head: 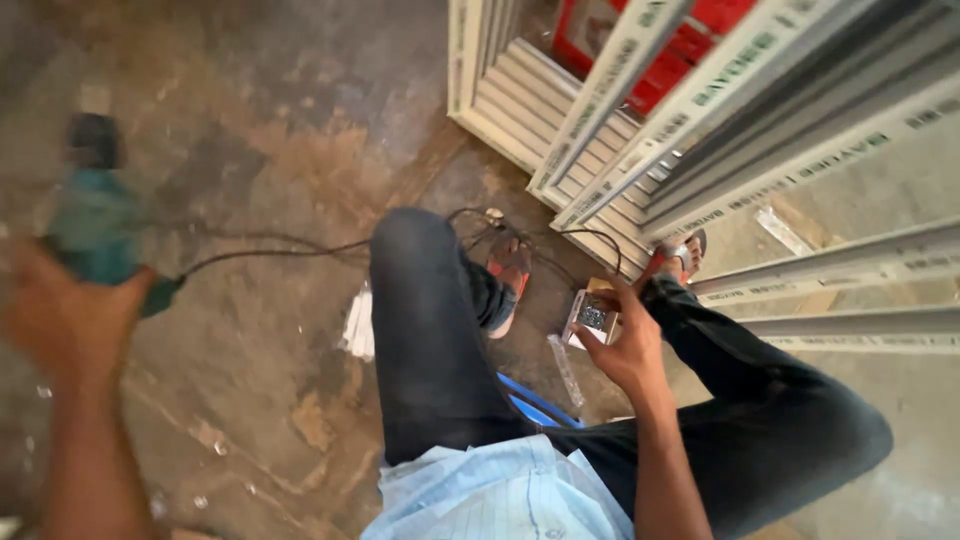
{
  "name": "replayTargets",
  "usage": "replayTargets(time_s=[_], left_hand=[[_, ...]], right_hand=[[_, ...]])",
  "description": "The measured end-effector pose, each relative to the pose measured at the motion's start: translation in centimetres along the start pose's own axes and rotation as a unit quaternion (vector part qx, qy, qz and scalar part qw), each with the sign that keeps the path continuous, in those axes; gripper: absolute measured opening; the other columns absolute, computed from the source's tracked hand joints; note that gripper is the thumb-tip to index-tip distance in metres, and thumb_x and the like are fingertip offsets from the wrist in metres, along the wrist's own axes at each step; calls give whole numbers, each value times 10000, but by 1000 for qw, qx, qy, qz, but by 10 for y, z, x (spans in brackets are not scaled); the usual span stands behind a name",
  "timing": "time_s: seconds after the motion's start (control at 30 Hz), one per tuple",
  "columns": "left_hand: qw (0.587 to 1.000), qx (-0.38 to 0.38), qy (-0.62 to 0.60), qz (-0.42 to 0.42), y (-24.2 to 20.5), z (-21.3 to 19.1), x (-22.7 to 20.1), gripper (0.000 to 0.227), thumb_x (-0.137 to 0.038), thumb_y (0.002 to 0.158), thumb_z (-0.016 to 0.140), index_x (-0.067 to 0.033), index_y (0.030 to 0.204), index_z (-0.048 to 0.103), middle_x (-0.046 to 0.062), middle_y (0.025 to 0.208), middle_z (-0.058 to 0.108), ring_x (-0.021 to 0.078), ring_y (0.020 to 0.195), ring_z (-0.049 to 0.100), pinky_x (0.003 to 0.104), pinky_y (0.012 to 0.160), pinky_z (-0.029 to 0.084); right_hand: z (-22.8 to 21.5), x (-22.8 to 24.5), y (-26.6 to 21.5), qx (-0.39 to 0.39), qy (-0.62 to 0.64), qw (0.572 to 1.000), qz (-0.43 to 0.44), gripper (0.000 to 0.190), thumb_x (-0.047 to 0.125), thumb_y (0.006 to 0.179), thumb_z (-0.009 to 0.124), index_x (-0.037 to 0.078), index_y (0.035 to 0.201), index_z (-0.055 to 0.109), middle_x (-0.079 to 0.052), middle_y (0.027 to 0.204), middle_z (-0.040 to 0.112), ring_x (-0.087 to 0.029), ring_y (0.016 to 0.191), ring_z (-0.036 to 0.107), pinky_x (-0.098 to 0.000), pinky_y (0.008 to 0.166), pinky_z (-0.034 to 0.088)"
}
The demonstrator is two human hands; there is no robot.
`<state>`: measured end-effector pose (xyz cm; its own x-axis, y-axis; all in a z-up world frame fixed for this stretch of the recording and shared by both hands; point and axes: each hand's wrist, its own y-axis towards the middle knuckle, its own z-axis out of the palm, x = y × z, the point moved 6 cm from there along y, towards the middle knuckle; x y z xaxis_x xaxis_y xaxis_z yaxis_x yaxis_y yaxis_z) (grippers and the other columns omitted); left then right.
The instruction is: The person uses a corded drill to fasten screws into a white aluminum window frame, then fits a white plastic strip into the frame's groove. The person continues drilling additional fasteners into the frame.
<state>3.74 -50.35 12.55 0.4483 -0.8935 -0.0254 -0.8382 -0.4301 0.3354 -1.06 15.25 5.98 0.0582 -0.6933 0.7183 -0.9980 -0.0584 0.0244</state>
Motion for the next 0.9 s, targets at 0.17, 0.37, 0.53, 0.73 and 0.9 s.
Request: replayTargets(time_s=[0.17, 0.37, 0.53, 0.73, 0.9], left_hand=[[972, 231, 32, -39, -63, 138, -4, 758, -397, 705, 872, -48, 1301, 559, 206, 1042, 716, 413, 900, 706, 540, 717, 552], [924, 373, 9, -82, -141, 258, -26, 815, -365, 593, 899, -104, 1267, 524, 200, 1059, 710, 417, 910, 709, 547, 722, 563], [922, 383, 8, -66, -169, 310, -23, 935, -464, 665, 881, -87, 1417, 473, 230, 1040, 714, 431, 868, 715, 547, 717, 568], [908, 399, 47, -117, -163, 369, -8, 885, -574, 749, 846, -127, 1427, 495, 238, 1124, 721, 447, 992, 708, 591, 788, 565], [909, 398, 62, -106, -148, 381, -19, 1099, -613, 675, 864, -122, 1556, 429, 268, 1200, 690, 463, 1022, 689, 611, 770, 549]], right_hand=[[-6, -10, -12, 10, -6, 999, 37, 831, 143, 729, 874, 56, 1471, 510, -109, 1198, 735, -220, 1037, 728, -355, 867, 568], [-21, -6, -19, 25, -96, 993, 69, 777, 133, 780, 872, 66, 1472, 523, -108, 1183, 743, -212, 1003, 717, -353, 845, 566], [-20, -2, -14, 30, -109, 990, 88, 777, 132, 784, 857, 69, 1482, 519, -107, 1177, 750, -220, 1015, 726, -365, 867, 572], [-40, -4, -19, -24, -127, 986, 102, 686, 92, 797, 831, 57, 1431, 573, -117, 1189, 739, -210, 1049, 733, -352, 902, 588], [-82, 14, -23, -99, -151, 975, 130, 603, 85, 830, 822, 41, 1392, 608, -128, 1191, 741, -207, 1087, 717, -336, 914, 573]])
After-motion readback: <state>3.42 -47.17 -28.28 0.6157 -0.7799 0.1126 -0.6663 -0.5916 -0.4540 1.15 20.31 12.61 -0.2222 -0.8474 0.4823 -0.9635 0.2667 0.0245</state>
